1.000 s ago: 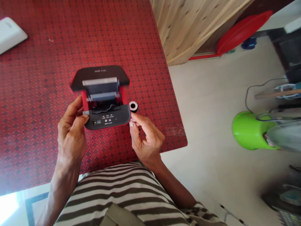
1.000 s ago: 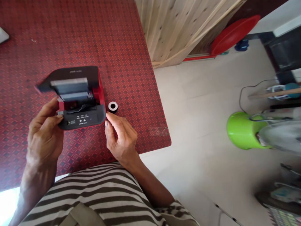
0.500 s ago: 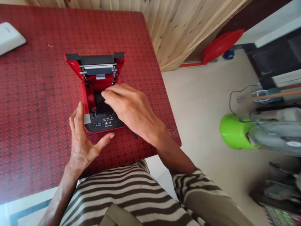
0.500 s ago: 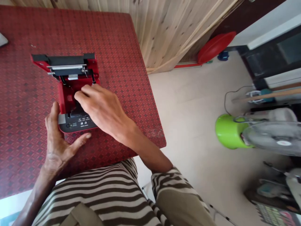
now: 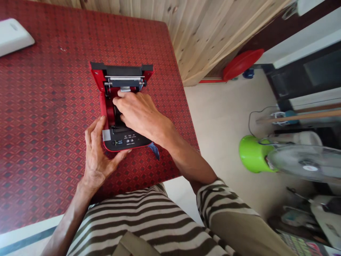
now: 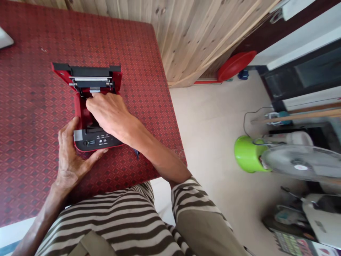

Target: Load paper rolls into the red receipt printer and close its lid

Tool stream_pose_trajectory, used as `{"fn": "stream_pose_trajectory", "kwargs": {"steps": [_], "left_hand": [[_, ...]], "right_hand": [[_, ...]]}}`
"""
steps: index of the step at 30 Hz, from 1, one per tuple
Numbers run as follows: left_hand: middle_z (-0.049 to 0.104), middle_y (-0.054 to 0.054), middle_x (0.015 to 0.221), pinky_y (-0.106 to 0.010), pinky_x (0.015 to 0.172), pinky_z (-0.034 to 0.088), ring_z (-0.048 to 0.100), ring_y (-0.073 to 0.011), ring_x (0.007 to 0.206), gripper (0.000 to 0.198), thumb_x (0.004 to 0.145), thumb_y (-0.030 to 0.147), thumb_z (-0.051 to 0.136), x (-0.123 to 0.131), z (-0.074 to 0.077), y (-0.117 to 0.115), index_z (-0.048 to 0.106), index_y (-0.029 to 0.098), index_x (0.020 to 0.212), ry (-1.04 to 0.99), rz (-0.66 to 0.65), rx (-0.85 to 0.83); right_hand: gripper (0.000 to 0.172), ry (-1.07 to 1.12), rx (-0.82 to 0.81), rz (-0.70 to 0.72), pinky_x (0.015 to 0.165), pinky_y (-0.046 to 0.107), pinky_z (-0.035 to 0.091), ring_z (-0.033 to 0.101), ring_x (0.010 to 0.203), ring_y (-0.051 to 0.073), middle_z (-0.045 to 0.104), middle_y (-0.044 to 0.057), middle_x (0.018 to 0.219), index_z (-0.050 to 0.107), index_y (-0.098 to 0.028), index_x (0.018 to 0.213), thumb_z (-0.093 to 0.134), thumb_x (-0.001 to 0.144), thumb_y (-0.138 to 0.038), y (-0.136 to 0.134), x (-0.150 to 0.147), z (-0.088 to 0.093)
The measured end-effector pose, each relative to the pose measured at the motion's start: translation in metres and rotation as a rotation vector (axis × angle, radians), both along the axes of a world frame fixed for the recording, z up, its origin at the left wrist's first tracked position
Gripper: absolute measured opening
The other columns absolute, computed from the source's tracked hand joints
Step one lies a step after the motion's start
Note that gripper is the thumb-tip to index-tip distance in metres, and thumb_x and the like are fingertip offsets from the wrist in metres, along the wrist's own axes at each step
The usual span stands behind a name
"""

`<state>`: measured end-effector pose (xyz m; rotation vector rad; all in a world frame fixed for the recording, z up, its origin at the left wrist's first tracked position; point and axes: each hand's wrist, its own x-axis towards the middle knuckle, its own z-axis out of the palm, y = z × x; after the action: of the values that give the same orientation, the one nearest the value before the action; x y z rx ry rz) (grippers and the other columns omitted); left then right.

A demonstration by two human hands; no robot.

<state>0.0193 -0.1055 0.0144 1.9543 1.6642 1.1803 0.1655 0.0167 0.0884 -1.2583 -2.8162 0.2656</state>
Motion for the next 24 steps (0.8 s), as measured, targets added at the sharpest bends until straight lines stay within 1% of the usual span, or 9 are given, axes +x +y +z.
{"fn": "stream_pose_trajectory", "kwargs": {"steps": [4, 10, 12, 14, 17, 18, 20, 22, 24], "left_hand": [[0.049, -0.017, 0.151, -0.061, 0.12, 0.038, 0.047, -0.0369, 0.141, 0.107, 0.07, 0.051, 0.087, 0.0, -0.005, 0.0, 0.031, 0.027, 0.158, -0.041, -0.006, -0.024], [0.047, -0.019, 0.15, -0.06, 0.12, 0.038, 0.046, -0.0371, 0.141, 0.11, 0.068, 0.049, 0.089, 0.0, -0.007, -0.001, 0.032, 0.023, 0.158, -0.054, -0.001, -0.025], [0.048, -0.019, 0.15, -0.06, 0.12, 0.039, 0.047, -0.037, 0.14, 0.109, 0.068, 0.049, 0.089, 0.0, -0.006, -0.001, 0.032, 0.023, 0.158, -0.057, 0.001, -0.025], [0.049, -0.018, 0.149, -0.059, 0.119, 0.04, 0.048, -0.0364, 0.139, 0.108, 0.069, 0.049, 0.088, 0.0, -0.006, -0.001, 0.032, 0.024, 0.158, -0.044, 0.006, -0.028], [0.049, -0.018, 0.149, -0.058, 0.118, 0.042, 0.049, -0.0355, 0.138, 0.11, 0.069, 0.049, 0.089, 0.0, -0.006, -0.002, 0.03, 0.027, 0.16, -0.012, 0.013, -0.025], [0.049, -0.017, 0.15, -0.057, 0.117, 0.042, 0.049, -0.0356, 0.138, 0.111, 0.068, 0.048, 0.089, 0.0, -0.006, -0.002, 0.029, 0.028, 0.16, -0.006, 0.014, -0.021], [0.049, -0.017, 0.151, -0.057, 0.117, 0.043, 0.048, -0.0361, 0.138, 0.113, 0.067, 0.048, 0.09, -0.001, -0.006, -0.002, 0.029, 0.03, 0.161, -0.002, 0.022, -0.017], [0.049, -0.016, 0.152, -0.057, 0.117, 0.043, 0.048, -0.0362, 0.138, 0.114, 0.067, 0.046, 0.091, -0.001, -0.007, -0.002, 0.029, 0.032, 0.161, 0.0, 0.032, -0.017], [0.049, -0.015, 0.152, -0.056, 0.118, 0.042, 0.047, -0.0362, 0.139, 0.114, 0.066, 0.045, 0.091, -0.001, -0.008, -0.002, 0.029, 0.032, 0.161, -0.001, 0.036, -0.018]], "right_hand": [[0.037, -0.003, -0.04, -0.028, 0.083, 0.043, 0.06, 0.075, 0.092, 0.029, 0.076, 0.013, 0.109, 0.063, -0.017, 0.131, 0.054, 0.097, -0.009, 0.003, -0.001, 0.004], [0.033, 0.082, 0.021, -0.014, 0.08, 0.036, 0.06, 0.074, 0.087, 0.023, 0.076, 0.006, 0.101, 0.064, -0.021, 0.121, 0.058, 0.091, -0.008, -0.008, 0.006, 0.013], [0.029, 0.203, 0.026, 0.021, 0.083, 0.034, 0.059, 0.073, 0.091, 0.021, 0.075, 0.003, 0.104, 0.063, -0.022, 0.116, 0.061, 0.09, -0.009, -0.015, 0.018, 0.022], [0.022, 0.38, -0.005, 0.034, 0.081, 0.03, 0.06, 0.071, 0.083, 0.016, 0.075, -0.001, 0.103, 0.063, -0.023, 0.11, 0.067, 0.09, -0.015, -0.019, 0.036, 0.032], [0.025, 0.706, -0.051, -0.141, 0.059, 0.024, 0.055, 0.06, 0.061, 0.008, 0.075, -0.003, 0.104, 0.062, -0.025, 0.11, 0.075, 0.088, -0.028, -0.015, 0.071, 0.035], [0.028, 0.81, -0.045, -0.232, 0.052, 0.023, 0.05, 0.058, 0.058, 0.007, 0.074, -0.003, 0.107, 0.061, -0.027, 0.112, 0.076, 0.089, -0.031, -0.009, 0.082, 0.03], [0.028, 0.983, 0.009, -0.343, 0.053, 0.023, 0.049, 0.063, 0.065, 0.009, 0.075, -0.002, 0.107, 0.062, -0.028, 0.114, 0.074, 0.09, -0.036, 0.006, 0.099, 0.007], [0.034, 1.095, -0.004, -0.381, 0.069, 0.028, 0.057, 0.07, 0.084, 0.014, 0.075, 0.001, 0.111, 0.061, -0.026, 0.12, 0.072, 0.09, -0.038, 0.025, 0.107, -0.026], [0.033, 1.092, -0.002, -0.435, 0.08, 0.033, 0.059, 0.071, 0.089, 0.016, 0.076, 0.002, 0.105, 0.063, -0.023, 0.115, 0.071, 0.09, -0.042, 0.041, 0.107, -0.061]]}}
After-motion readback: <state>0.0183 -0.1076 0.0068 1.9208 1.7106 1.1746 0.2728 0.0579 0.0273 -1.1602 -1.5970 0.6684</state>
